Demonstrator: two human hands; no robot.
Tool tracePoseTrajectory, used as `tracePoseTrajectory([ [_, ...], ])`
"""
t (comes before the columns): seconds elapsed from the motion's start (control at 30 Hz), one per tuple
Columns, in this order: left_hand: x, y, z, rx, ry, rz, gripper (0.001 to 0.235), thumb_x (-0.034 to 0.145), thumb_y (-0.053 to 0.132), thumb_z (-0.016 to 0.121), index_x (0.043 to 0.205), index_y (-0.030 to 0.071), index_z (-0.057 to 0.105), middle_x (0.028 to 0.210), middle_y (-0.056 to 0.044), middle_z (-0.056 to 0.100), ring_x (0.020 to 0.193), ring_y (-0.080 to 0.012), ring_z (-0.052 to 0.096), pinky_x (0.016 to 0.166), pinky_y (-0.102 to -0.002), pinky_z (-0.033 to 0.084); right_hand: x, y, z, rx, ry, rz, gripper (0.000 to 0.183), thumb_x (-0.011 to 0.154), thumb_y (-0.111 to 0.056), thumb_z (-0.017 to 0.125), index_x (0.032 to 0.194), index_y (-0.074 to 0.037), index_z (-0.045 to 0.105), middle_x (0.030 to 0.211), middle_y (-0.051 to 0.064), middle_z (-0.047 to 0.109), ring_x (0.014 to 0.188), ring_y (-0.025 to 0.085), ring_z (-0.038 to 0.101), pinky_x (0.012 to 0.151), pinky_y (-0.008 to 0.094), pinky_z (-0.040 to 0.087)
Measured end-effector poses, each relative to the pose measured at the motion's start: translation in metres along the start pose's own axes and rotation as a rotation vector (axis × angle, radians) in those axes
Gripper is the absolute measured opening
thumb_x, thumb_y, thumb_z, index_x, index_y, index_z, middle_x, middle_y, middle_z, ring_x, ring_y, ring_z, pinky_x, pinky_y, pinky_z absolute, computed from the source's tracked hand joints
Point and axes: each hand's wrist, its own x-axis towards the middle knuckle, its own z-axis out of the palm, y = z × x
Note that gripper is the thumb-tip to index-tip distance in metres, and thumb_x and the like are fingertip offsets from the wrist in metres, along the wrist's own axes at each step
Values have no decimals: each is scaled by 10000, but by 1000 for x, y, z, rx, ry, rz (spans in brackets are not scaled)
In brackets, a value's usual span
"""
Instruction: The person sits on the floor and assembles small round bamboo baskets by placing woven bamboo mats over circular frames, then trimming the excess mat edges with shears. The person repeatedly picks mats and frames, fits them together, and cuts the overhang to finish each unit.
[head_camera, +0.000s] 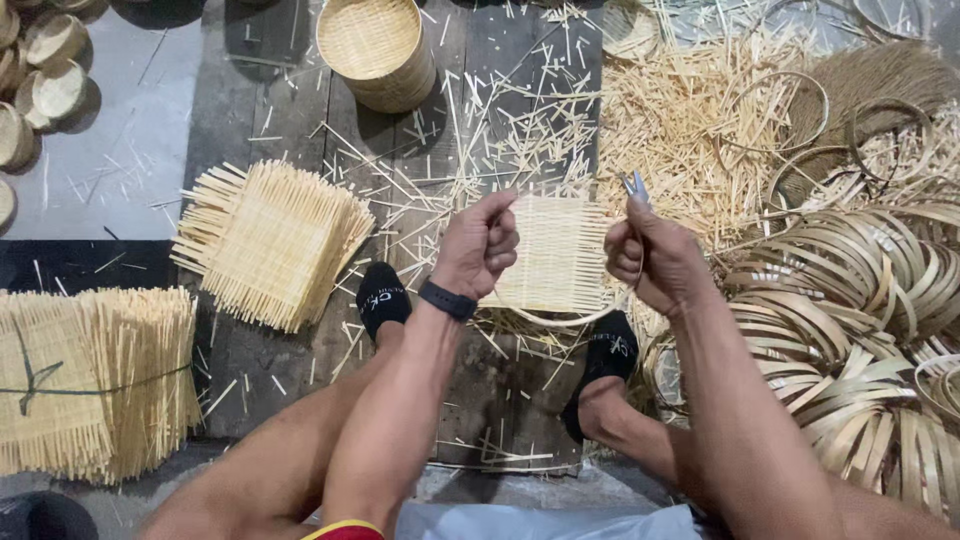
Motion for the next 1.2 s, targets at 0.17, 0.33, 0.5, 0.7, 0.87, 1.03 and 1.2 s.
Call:
tracePoseTrajectory([
  [0.17,10,-14,-12,-195,51,115,410,961,168,686,588,153,517,448,73,375,357,-69,312,321,-239,211,0,21,9,41,7,13,505,1061,-440,635,700,-86,625,501,-70,358,461,54,334,374,206,258],
  [0.33,12,-11,-13,-276,70,129,362,953,218,665,628,117,541,483,52,391,413,-72,346,370,-234,243,-2,25,20,162,53,-113,561,1018,-534,547,713,-74,646,551,-23,439,512,122,447,467,274,403],
  [0.5,16,-10,-20,-364,85,240,386,952,223,647,610,124,498,495,41,365,426,-90,319,377,-249,245,-6,43,16,166,-9,-129,564,1040,-527,543,640,-128,543,607,30,490,611,198,558,598,371,531],
  [0.7,18,-10,-25,-479,57,202,387,941,207,649,602,135,476,487,45,359,413,-91,305,369,-251,252,-6,45,18,238,-104,-107,599,1129,-491,561,642,-146,516,599,2,477,591,176,540,585,356,516],
  [0.87,17,-2,-27,-179,34,49,354,970,238,672,669,112,535,519,42,391,448,-77,325,388,-230,243,-8,21,22,122,178,-26,421,944,-443,545,738,-99,672,632,23,549,652,171,595,630,335,550],
  [1.03,19,-14,-32,-219,54,3,347,967,250,677,677,94,566,516,45,396,452,-78,358,391,-233,256,1,22,6,121,77,20,463,1022,-396,679,653,-152,543,586,-5,475,558,124,473,470,262,392],
  [1.2,24,-20,-30,-349,-32,149,365,958,215,694,645,134,525,500,54,379,416,-81,347,376,-247,266,5,46,-7,172,-64,77,575,1043,-412,679,587,-167,430,555,-46,370,523,94,375,416,242,318],
])
